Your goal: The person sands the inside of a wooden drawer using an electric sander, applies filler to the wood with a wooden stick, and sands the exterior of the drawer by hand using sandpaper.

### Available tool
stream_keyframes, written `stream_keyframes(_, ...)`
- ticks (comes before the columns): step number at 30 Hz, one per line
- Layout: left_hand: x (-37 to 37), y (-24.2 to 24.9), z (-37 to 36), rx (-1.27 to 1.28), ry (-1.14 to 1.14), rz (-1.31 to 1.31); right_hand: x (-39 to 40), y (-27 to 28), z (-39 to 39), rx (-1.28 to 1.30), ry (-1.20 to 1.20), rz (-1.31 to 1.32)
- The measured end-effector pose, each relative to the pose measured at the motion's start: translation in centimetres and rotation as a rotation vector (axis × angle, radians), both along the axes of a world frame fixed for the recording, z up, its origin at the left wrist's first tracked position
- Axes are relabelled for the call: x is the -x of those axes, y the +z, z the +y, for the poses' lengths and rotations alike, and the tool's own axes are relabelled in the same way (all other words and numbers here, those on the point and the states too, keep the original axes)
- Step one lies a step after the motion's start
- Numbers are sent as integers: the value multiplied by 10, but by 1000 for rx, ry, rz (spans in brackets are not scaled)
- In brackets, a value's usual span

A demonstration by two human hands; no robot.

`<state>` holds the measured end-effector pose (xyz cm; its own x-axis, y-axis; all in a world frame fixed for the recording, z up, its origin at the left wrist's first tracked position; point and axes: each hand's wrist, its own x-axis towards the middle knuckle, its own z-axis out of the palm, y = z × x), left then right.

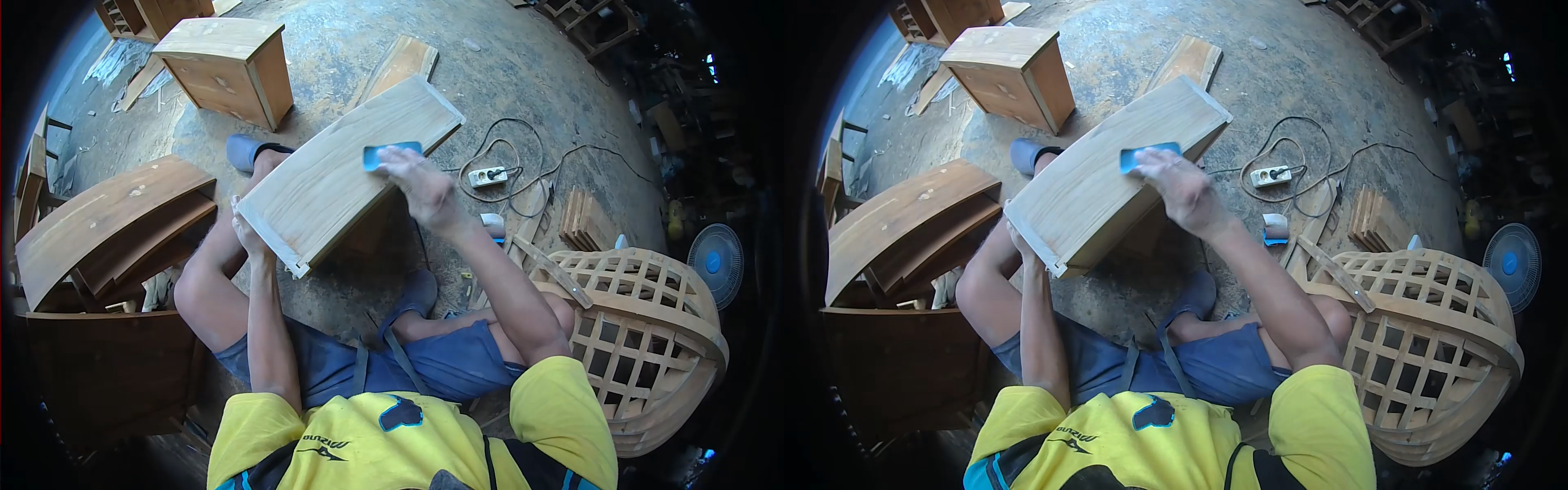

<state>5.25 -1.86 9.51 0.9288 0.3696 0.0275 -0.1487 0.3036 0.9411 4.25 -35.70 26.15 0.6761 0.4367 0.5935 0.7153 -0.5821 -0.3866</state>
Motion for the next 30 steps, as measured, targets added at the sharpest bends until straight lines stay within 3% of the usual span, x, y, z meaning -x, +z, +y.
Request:
stream_keyframes(2, 2, -9, 5, 64, -12, 28, -39, -14, -73, -65, -381, 179)
stream_keyframes(5, 2, -28, 20, 229, -12, 81, -9, 1, -8, 56, -266, 54)
stream_keyframes(8, 5, -52, 28, 367, 23, 128, 72, 25, 106, 42, 338, 200)
stream_keyframes(9, 6, -56, 27, 388, 21, 125, 79, 19, 117, 10, 380, 190)
stream_keyframes(11, -4, -63, 14, 423, -45, 96, 52, 9, 84, 89, 318, 124)
stream_keyframes(14, -2, -59, -7, 474, -104, 60, 22, -2, 36, 92, -93, 66)
stream_keyframes(15, -2, -50, -9, 323, -76, 75, 25, -2, 37, 104, -199, 73)
stream_keyframes(17, -3, -34, -23, 170, -60, 90, 58, 11, 91, 113, 68, 165)
stream_keyframes(19, -4, -20, -33, 386, -47, 131, 80, 7, 128, 54, 330, 224)
stream_keyframes(21, -2, -4, -38, 398, 3, 151, 52, 1, 106, 76, 319, 193)
stream_keyframes(25, 6, -8, -28, 227, 76, 144, 15, -11, 70, 47, -108, 70)
stream_keyframes(28, -10, -34, -14, 377, -101, 98, 62, -4, 107, 52, 308, 189)
stream_keyframes(29, -17, -48, -6, 450, -185, 90, 53, -1, 99, 25, 374, 206)
stream_keyframes(30, -19, -50, -3, 414, -221, 103, 34, -1, 79, 46, 245, 132)
